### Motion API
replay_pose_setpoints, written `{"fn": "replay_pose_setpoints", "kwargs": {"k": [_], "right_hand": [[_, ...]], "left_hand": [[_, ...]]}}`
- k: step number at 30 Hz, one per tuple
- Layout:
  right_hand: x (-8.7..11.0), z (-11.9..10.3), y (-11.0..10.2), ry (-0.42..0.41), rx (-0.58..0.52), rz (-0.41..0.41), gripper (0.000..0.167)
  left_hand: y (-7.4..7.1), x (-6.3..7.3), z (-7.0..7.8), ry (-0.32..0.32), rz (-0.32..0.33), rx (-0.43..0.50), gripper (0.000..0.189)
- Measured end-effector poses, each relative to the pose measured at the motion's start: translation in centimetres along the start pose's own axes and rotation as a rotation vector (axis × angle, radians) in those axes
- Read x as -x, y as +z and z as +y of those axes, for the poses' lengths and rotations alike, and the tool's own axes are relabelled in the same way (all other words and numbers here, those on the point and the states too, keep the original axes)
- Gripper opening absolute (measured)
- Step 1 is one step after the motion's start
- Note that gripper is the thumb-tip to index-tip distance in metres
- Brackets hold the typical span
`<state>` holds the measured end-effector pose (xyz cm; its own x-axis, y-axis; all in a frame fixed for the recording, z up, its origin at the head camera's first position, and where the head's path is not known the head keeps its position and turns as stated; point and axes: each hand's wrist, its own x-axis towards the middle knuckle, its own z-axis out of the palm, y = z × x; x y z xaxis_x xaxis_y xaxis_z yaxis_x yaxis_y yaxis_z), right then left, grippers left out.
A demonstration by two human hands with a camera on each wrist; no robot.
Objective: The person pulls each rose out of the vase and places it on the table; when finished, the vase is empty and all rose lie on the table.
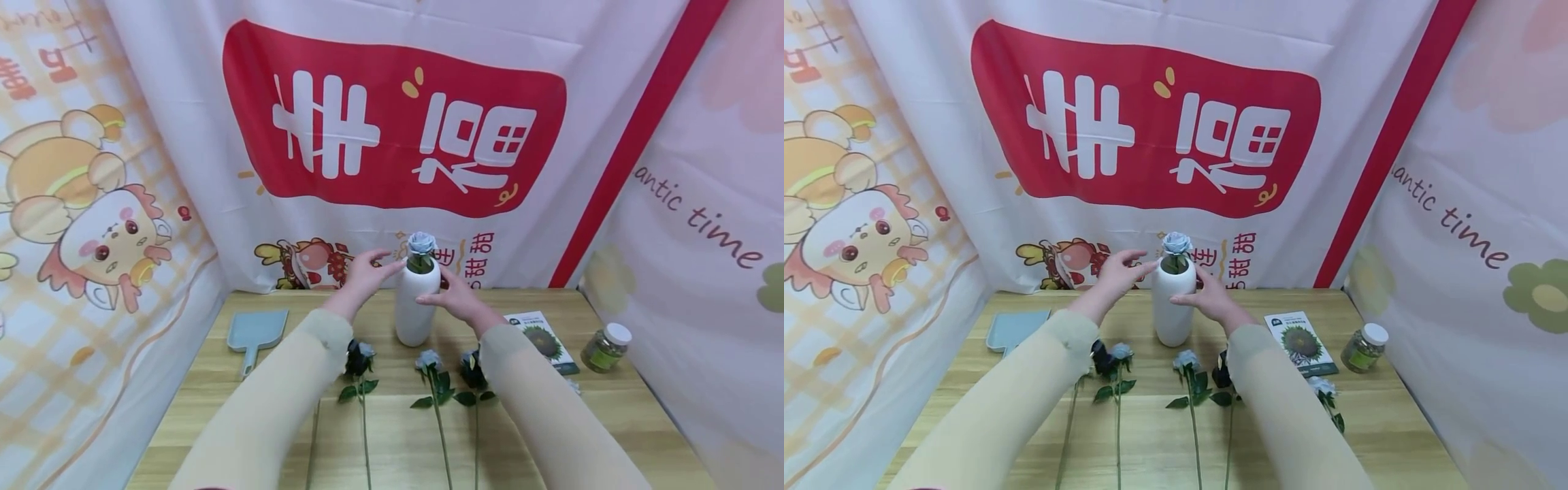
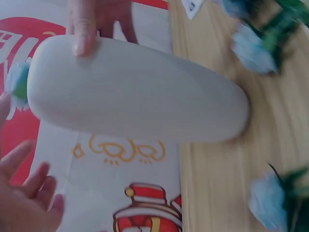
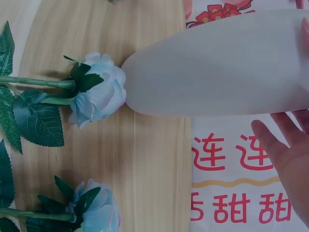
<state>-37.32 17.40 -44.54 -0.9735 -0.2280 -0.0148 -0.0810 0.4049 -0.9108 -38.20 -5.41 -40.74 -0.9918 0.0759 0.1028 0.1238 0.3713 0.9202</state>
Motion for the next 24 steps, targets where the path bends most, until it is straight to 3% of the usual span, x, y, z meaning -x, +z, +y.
{"fn": "replay_pose_setpoints", "kwargs": {"k": [5,8,10,17,20,24], "right_hand": [[-0.1,0.0,0.0,-0.008,-0.007,-0.018,0.089],[0.0,-0.1,0.0,-0.002,-0.006,-0.018,0.089],[-0.1,0.0,0.0,-0.004,0.0,-0.021,0.09],[-0.2,0.0,-0.1,-0.018,0.0,-0.016,0.095],[-0.3,0.1,-0.1,-0.003,0.001,-0.017,0.095],[-0.2,0.2,-0.2,0.014,0.003,-0.01,0.092]], "left_hand": [[1.7,-1.6,1.9,-0.097,-0.184,-0.016,0.071],[2.4,-2.1,2.9,-0.118,-0.245,-0.058,0.074],[2.8,-2.3,3.4,-0.1,-0.265,-0.079,0.071],[4.0,-2.2,4.7,0.018,-0.219,-0.081,0.044],[4.3,-2.0,5.2,0.032,-0.179,-0.051,0.037],[3.8,-1.2,6.5,0.03,-0.119,0.059,0.034]]}}
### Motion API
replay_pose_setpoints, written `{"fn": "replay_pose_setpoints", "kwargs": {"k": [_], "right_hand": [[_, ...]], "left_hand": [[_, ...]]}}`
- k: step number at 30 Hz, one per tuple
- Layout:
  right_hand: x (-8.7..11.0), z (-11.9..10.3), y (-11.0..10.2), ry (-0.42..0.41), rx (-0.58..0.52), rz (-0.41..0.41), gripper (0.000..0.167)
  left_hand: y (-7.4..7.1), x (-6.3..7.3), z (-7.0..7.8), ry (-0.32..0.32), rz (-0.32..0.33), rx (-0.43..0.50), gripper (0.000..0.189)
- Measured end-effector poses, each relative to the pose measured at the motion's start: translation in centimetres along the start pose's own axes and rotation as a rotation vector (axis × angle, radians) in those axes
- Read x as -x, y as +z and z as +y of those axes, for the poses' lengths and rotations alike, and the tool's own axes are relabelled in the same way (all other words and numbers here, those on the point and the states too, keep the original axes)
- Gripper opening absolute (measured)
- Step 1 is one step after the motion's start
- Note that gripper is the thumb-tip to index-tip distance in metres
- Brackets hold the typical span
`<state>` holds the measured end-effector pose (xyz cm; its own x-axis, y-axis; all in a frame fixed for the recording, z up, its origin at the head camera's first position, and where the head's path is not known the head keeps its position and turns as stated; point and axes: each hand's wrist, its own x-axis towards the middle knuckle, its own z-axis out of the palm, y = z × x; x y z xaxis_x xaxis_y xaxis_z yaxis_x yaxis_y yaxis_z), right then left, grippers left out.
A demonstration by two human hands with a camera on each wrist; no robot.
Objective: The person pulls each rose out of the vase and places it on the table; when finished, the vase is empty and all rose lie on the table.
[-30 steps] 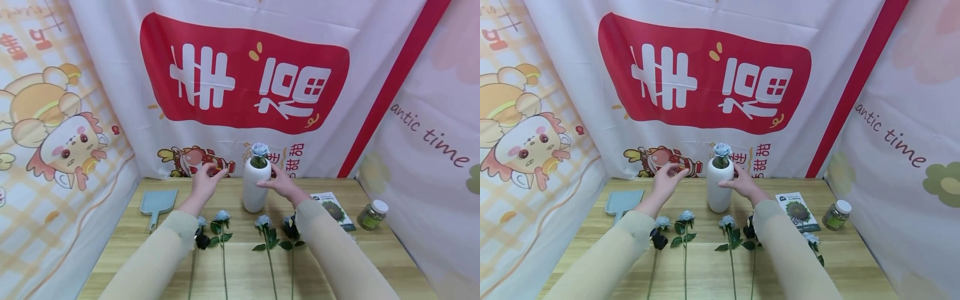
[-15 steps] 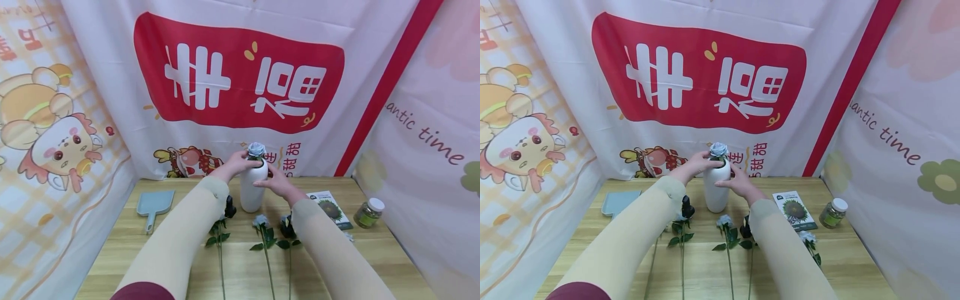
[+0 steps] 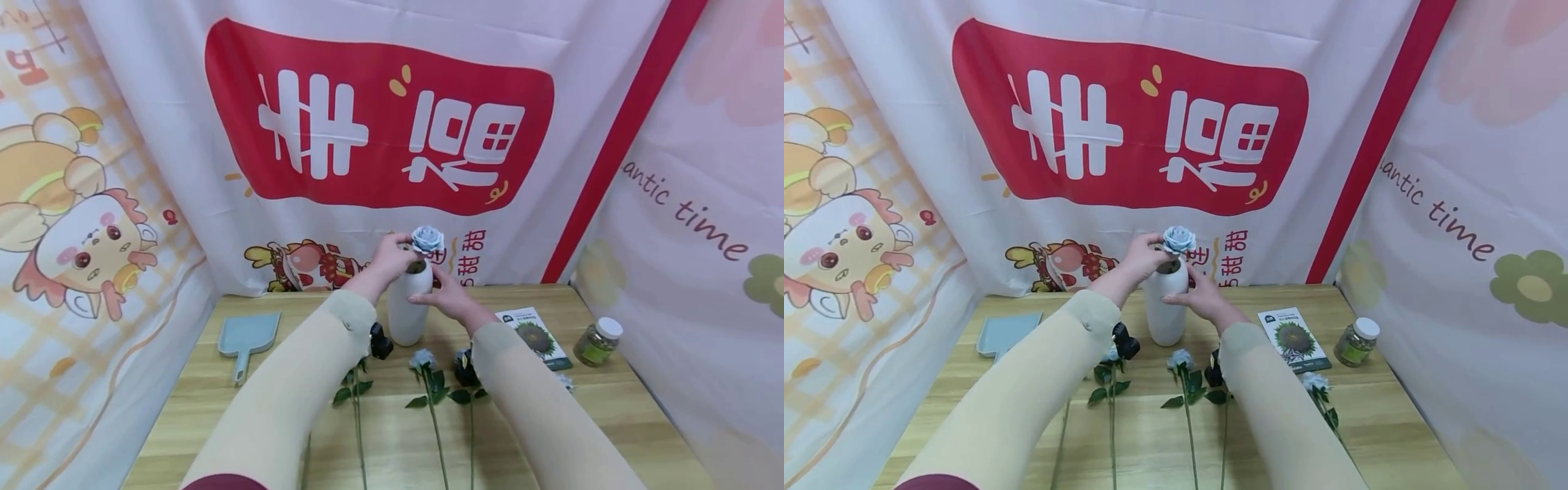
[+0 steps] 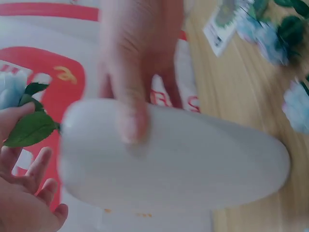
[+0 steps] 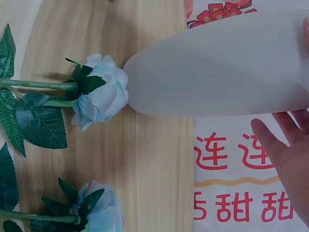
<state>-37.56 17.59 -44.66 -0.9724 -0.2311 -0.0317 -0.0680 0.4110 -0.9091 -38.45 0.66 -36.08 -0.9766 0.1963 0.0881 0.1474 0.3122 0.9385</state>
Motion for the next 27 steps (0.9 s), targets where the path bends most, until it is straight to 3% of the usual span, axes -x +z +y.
{"fn": "replay_pose_setpoints", "kwargs": {"k": [4,10,16,22,27], "right_hand": [[0.1,-0.1,0.1,-0.012,-0.011,0.02,0.088],[0.2,-0.1,0.2,-0.024,-0.016,0.025,0.091],[0.3,-0.1,0.3,-0.034,-0.015,0.03,0.093],[2.5,-3.6,0.0,0.016,-0.02,-0.02,0.089],[2.9,-4.1,0.1,0.021,-0.034,-0.032,0.087]], "left_hand": [[-1.4,1.1,2.4,0.061,0.059,0.154,0.032],[-4.7,2.9,6.5,0.23,0.148,0.37,0.031],[-8.5,5.9,9.7,0.393,0.196,0.602,0.037],[-12.6,9.5,10.5,0.507,0.211,0.708,0.034],[-15.4,12.4,8.9,0.535,0.296,0.687,0.032]]}}
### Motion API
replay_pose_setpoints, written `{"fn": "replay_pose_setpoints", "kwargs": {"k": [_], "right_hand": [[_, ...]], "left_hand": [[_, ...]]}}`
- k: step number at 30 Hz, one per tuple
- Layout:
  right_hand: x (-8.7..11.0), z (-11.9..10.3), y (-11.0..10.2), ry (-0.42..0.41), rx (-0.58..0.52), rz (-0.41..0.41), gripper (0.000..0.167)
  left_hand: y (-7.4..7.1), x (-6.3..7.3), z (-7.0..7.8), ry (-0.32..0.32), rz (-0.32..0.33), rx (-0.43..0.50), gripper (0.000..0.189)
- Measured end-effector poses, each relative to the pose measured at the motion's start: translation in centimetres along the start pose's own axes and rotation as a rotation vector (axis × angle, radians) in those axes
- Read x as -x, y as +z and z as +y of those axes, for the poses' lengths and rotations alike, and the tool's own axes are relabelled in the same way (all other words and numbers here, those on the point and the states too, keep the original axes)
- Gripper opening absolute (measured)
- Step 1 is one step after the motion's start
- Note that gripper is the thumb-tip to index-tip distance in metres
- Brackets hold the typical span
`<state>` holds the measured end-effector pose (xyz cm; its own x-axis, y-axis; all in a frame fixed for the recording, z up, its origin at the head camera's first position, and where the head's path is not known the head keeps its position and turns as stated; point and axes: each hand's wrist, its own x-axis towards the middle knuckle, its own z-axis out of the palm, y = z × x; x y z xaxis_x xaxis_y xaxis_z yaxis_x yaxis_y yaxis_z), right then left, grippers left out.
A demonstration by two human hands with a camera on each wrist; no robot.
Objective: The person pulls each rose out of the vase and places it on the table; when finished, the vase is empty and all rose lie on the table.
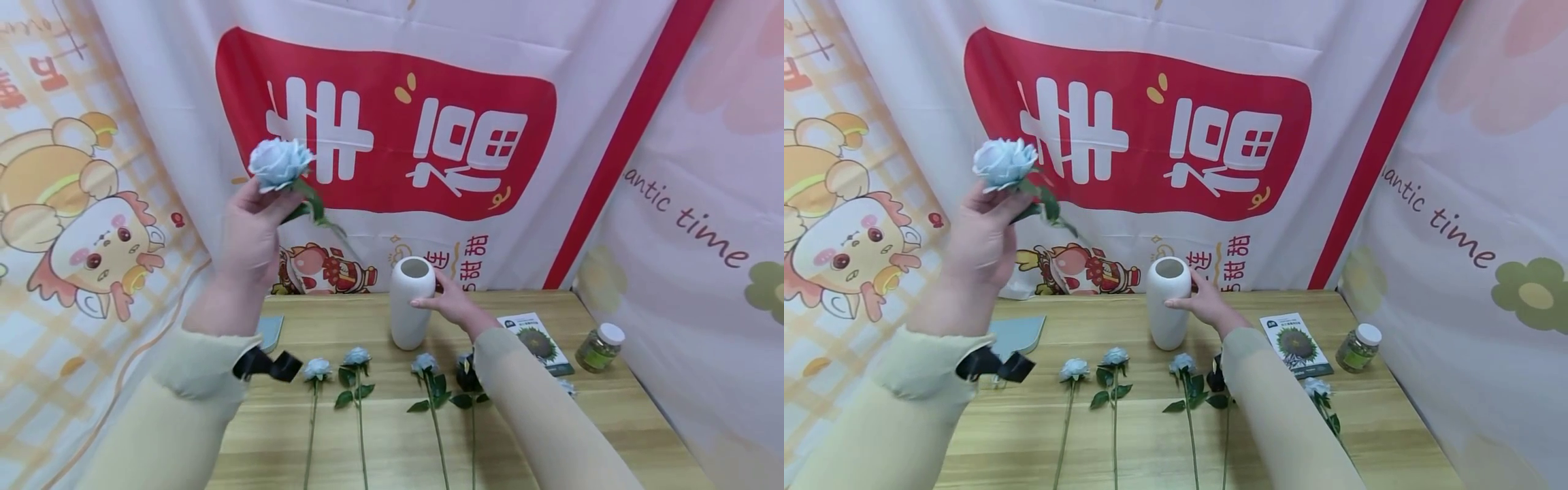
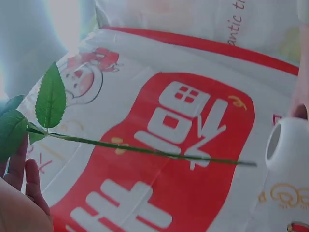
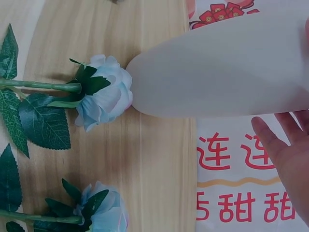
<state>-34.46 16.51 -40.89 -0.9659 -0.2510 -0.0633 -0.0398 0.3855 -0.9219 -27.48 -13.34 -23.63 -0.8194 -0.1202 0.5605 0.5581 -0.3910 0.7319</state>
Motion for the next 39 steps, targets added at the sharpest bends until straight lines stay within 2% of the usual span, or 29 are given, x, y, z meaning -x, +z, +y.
{"fn": "replay_pose_setpoints", "kwargs": {"k": [4,8,10,13,16,18,20,23,27,28,30,31,35,39], "right_hand": [[-0.4,0.4,-0.1,0.002,-0.007,-0.001,0.087],[-1.1,1.3,-0.2,0.01,-0.033,0.0,0.089],[-1.6,2.1,-0.1,0.013,-0.053,0.005,0.089],[-2.2,3.3,0.2,0.003,-0.067,0.022,0.09],[-2.6,4.0,0.4,-0.018,-0.051,0.047,0.09],[-2.7,4.2,0.4,-0.029,-0.04,0.061,0.091],[-2.7,4.3,0.3,-0.033,-0.036,0.071,0.091],[-2.7,4.3,0.2,-0.031,-0.036,0.075,0.092],[-2.8,4.3,0.2,-0.019,-0.041,0.071,0.092],[-2.8,4.3,0.2,-0.017,-0.042,0.071,0.092],[-2.8,4.3,0.1,-0.033,-0.041,0.068,0.09],[-2.7,4.4,0.1,-0.045,-0.04,0.065,0.089],[-2.5,4.5,-0.1,-0.091,-0.021,0.038,0.087],[-2.3,4.8,-0.3,-0.049,0.043,0.027,0.092]], "left_hand": [[-2.8,1.8,0.3,-0.045,0.069,-0.057,0.029],[-6.3,3.8,0.0,-0.194,0.139,-0.189,0.019],[-8.5,4.8,-0.5,-0.283,0.156,-0.308,0.016],[-12.4,6.6,-1.8,-0.416,0.119,-0.57,0.024],[-16.1,8.7,-4.0,-0.544,0.04,-0.796,0.042],[-18.0,10.1,-5.8,-0.647,-0.015,-0.879,0.05],[-19.5,11.4,-7.7,-0.746,-0.054,-0.914,0.054],[-20.9,12.9,-10.9,-0.827,-0.094,-0.967,0.048],[-22.1,14.4,-14.9,-0.844,-0.096,-1.022,0.027],[-22.3,14.7,-15.7,-0.838,-0.09,-1.035,0.026],[-22.6,15.3,-17.1,-0.844,-0.065,-1.034,0.039],[-22.7,15.7,-17.7,-0.842,-0.055,-1.035,0.045],[-22.8,16.9,-19.1,-0.845,0.008,-1.015,0.049],[-22.8,17.6,-19.7,-0.855,0.045,-1.022,0.047]]}}
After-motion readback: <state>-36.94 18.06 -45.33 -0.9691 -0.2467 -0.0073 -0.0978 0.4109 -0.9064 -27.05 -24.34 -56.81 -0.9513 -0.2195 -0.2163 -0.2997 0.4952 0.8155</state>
